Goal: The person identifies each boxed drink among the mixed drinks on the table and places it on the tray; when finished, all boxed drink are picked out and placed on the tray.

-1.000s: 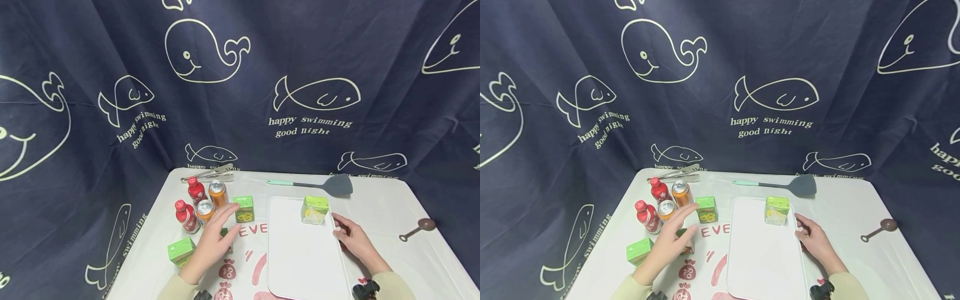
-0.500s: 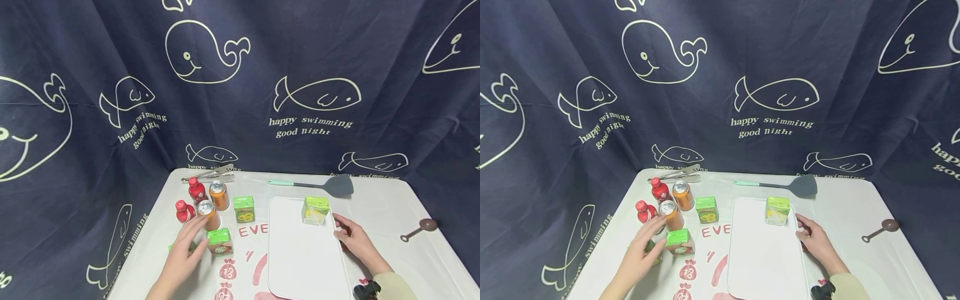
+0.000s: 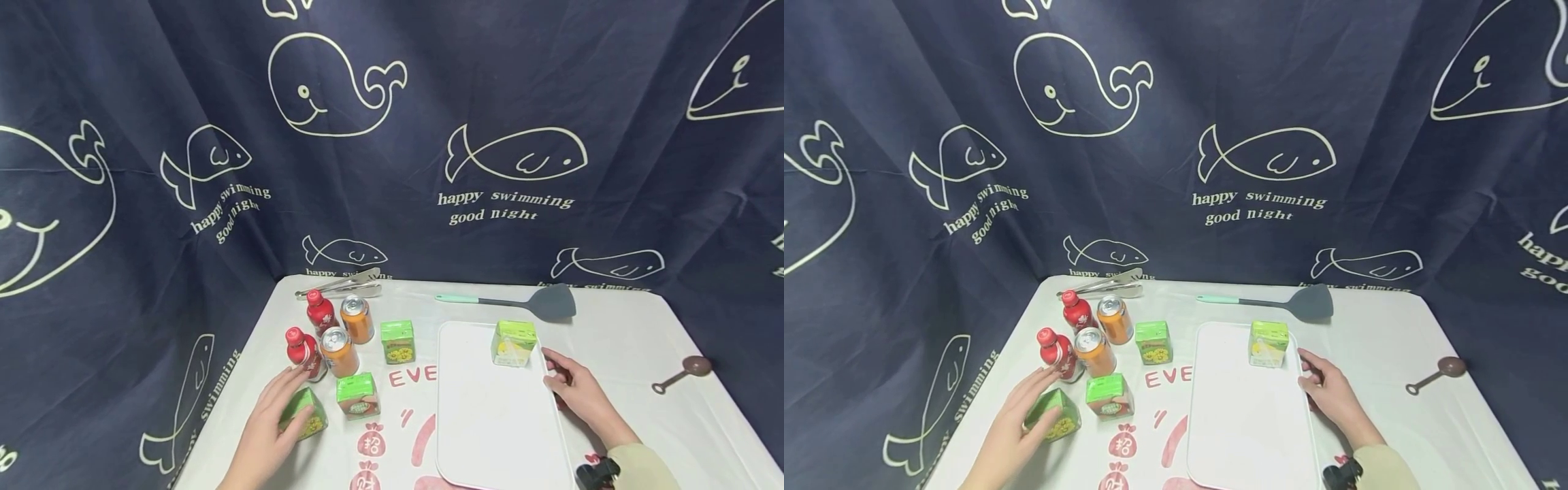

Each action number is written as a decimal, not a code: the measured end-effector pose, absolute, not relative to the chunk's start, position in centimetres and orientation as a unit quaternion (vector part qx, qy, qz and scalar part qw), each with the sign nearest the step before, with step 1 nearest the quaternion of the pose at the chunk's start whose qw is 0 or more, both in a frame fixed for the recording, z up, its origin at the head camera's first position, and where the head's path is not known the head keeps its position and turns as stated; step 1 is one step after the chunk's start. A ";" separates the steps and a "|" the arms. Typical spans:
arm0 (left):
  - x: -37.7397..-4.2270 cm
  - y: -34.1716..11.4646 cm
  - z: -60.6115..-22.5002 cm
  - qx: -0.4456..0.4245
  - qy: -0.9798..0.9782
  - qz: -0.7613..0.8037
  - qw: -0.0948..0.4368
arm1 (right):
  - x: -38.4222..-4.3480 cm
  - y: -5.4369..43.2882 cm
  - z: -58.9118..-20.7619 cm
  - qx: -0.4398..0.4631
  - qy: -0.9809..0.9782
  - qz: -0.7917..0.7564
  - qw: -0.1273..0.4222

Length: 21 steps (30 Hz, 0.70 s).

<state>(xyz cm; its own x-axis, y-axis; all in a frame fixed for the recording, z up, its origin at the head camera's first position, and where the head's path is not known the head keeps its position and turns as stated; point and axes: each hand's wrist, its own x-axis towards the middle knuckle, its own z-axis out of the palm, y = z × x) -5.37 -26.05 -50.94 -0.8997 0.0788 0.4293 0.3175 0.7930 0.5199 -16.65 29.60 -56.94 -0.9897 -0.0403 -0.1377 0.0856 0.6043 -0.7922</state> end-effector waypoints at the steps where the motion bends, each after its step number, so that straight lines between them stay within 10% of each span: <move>1: -5.2 -26.3 -51.0 -0.104 -0.927 -0.302 0.198 | -16.6 29.6 -56.9 0.012 0.893 -0.445 0.070; 21: -3.4 -29.6 -52.7 -0.102 -0.906 -0.346 0.223 | -16.7 29.6 -56.9 0.009 0.894 -0.443 0.070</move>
